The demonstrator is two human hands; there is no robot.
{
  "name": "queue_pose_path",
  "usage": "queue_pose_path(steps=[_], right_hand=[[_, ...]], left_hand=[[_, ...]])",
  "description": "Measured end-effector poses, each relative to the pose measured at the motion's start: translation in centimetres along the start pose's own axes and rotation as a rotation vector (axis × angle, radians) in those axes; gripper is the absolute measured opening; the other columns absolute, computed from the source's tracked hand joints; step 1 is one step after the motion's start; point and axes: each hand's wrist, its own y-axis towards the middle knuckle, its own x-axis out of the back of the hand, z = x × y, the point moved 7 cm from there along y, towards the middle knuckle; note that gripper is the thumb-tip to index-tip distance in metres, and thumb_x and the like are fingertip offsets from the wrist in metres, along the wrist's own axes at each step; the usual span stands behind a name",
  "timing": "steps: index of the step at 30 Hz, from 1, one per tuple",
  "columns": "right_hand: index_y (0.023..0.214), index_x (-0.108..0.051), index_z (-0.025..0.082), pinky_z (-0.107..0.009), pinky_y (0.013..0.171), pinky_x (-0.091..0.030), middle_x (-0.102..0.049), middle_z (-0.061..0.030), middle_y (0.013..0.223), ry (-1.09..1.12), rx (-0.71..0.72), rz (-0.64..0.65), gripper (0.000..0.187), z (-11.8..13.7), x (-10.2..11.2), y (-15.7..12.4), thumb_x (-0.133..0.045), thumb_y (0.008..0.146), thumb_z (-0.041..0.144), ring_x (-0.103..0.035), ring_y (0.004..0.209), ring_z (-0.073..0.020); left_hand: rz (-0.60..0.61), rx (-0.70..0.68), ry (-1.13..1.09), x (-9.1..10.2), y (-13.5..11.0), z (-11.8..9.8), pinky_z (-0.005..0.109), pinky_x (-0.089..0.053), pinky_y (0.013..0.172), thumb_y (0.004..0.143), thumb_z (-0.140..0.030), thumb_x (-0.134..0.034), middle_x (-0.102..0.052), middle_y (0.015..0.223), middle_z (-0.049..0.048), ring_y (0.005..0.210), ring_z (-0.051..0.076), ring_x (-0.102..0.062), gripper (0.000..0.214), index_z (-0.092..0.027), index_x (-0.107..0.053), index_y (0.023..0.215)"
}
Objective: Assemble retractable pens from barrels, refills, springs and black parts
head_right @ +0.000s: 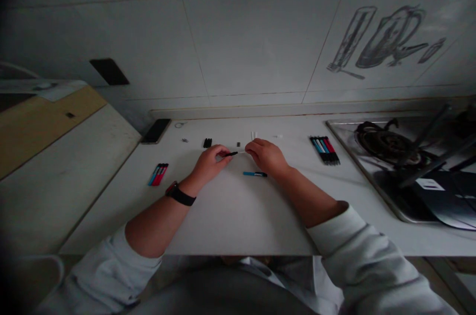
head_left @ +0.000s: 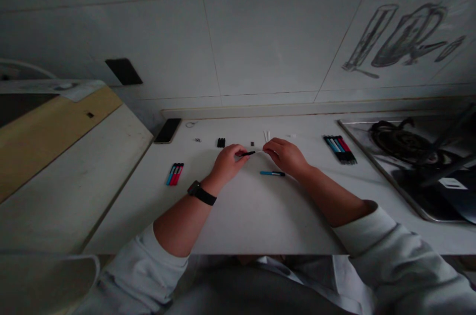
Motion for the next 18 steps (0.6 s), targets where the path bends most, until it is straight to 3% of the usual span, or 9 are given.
queue_pose_path(steps=[18], right_hand=[[0.109, -0.075, 0.021, -0.036, 0.088, -0.053, -0.076, -0.0113, 0.104, 0.109, 0.115, -0.017, 0.023, 0.72, -0.96, -0.18, -0.053, 0.104, 0.025, -0.069, 0.096, -0.0241]], left_hand=[[0.059, -0.032, -0.009, -0.38, 0.06, -0.48, 0.036, -0.055, 0.084, 0.085, -0.017, -0.08, -0.073, 0.095, 0.0034, 0.089, 0.019, -0.068, 0.012, -0.02, -0.071, 0.092]])
